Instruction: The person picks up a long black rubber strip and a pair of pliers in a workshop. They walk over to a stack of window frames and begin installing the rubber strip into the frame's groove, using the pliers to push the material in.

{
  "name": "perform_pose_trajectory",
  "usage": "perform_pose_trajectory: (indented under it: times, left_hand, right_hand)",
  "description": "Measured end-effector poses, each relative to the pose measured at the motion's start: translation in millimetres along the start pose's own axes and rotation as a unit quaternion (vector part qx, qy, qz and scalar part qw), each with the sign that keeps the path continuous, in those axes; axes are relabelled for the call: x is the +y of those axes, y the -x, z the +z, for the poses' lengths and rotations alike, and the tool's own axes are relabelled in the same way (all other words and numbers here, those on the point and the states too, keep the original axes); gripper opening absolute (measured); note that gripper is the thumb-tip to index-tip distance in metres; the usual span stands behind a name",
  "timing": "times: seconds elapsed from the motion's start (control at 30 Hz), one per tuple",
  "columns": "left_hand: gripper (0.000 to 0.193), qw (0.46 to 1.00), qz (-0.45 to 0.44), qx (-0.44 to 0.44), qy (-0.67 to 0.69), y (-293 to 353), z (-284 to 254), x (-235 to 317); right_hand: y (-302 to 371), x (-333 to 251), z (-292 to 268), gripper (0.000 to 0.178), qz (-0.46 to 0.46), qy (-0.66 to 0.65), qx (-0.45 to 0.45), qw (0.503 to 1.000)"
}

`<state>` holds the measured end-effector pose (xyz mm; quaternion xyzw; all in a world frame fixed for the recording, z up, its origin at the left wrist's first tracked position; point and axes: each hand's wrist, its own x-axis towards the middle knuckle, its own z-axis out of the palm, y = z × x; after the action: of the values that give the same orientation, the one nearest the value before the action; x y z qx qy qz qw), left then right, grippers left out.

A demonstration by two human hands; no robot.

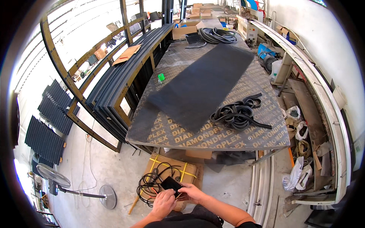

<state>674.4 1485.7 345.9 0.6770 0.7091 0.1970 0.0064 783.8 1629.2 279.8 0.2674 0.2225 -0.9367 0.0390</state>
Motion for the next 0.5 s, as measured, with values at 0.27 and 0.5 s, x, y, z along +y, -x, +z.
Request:
perform_pose_trajectory:
  times: [0.27,0.5]
  left_hand:
    - [0.035,0.987,-0.16,0.014,0.025,8.7,4.9,4.7]
    - [0.034,0.958,-0.283,-0.051,0.024,44.0,8.4,6.7]
  right_hand:
    - [-29.0,-88.0,-30.9,0.059,-0.247,-0.052,0.015,0.967]
    - [-115.0,-159.2,-66.2,0.051,-0.28,-0.072,0.163,0.943]
